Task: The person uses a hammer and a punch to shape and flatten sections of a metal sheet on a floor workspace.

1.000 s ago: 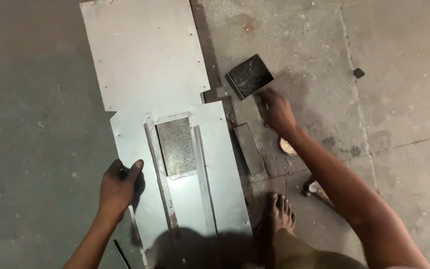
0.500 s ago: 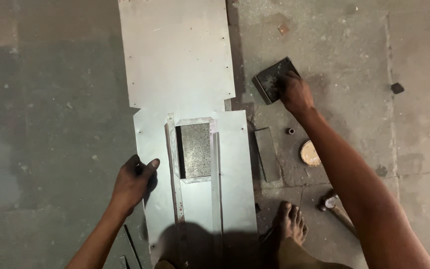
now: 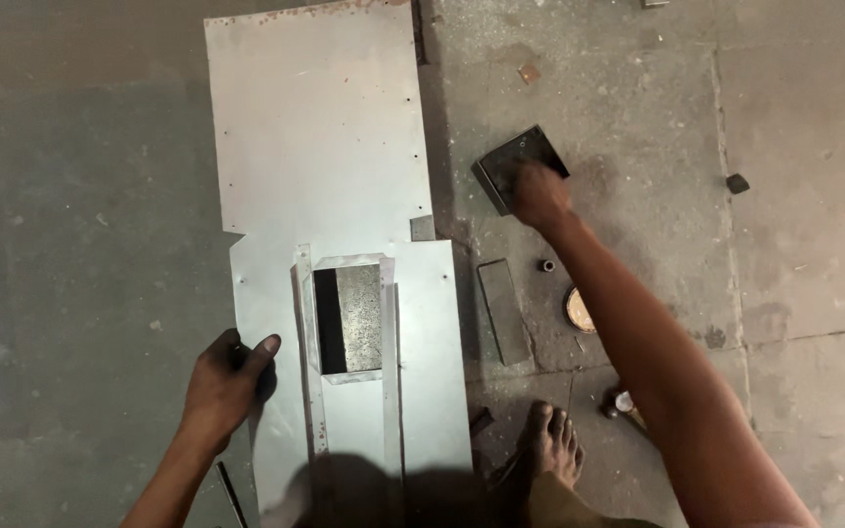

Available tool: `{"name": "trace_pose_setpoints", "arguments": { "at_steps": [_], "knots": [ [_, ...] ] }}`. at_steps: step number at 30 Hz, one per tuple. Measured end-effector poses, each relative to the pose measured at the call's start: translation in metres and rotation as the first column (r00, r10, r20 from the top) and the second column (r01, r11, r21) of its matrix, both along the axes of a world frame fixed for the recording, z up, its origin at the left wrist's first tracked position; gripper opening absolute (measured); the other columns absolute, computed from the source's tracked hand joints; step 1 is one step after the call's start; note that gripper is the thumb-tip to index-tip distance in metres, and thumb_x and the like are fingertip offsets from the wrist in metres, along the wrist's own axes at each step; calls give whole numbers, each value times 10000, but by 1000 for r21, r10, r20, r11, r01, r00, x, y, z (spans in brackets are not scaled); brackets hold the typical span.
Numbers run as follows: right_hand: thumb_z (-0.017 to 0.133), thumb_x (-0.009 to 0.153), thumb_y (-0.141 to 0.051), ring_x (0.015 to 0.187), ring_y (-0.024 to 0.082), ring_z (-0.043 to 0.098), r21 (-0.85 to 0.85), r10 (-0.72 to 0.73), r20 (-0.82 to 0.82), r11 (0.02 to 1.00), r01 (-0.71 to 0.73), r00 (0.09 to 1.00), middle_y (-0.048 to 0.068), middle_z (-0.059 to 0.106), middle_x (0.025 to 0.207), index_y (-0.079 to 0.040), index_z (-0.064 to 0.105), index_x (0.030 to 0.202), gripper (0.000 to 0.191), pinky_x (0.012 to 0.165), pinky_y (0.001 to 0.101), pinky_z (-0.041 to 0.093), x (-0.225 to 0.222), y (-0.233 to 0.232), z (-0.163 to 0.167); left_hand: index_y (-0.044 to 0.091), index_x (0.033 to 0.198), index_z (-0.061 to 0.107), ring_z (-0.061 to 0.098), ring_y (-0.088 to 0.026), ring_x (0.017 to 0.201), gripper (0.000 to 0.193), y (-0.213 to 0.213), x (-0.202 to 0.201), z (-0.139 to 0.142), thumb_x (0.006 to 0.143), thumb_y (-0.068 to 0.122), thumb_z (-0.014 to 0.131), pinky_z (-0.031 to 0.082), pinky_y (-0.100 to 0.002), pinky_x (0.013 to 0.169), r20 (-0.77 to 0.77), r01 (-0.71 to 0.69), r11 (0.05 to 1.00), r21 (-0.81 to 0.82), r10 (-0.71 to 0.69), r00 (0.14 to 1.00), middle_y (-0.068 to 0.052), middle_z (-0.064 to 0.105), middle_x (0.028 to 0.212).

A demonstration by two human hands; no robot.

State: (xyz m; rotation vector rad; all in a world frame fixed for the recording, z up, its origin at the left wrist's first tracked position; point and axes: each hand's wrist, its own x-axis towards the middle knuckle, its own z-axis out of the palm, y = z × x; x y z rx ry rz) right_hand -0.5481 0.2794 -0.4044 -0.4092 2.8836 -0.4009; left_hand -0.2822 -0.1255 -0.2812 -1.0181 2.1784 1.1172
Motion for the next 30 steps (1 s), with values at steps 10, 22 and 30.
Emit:
{"name": "trace_pose_setpoints", "arguments": {
  "at_steps": [10, 22, 30],
  "knots": [
    [753, 872, -122, 932, 391, 704, -321, -4, -154, 946, -46, 988, 237, 731, 1047, 4, 752, 1076, 240, 786, 460, 562, 10, 12, 22, -34, 896, 635, 494, -160, 540, 416, -12, 6, -2, 884, 363, 758, 444, -358, 514, -34, -57, 996, 64, 59, 998, -96, 575, 610],
    [747, 929, -141, 904, 176, 756, -763, 139, 182, 644, 51, 973, 80, 764, 1013, -45, 720, 1005, 125, 788, 311, 648, 94, -55, 133, -48, 873, 656, 514, -191, 534, 458, -19, 11, -5, 885, 399, 754, 455, -379, 522, -13, 22, 1000, -19, -22, 1000, -125, 600, 609],
    [771, 909, -151, 938, 160, 735, -635, 185, 103, 768, -79, 977, 76, 709, 1102, -90, 744, 990, 105, 754, 283, 612, 100, -103, 132, -59, 857, 653, 540, -205, 559, 496, -20, 12, -5, 877, 426, 758, 476, -397, 556, -54, 51, 998, -42, -53, 997, -132, 618, 626]
  ]
}}
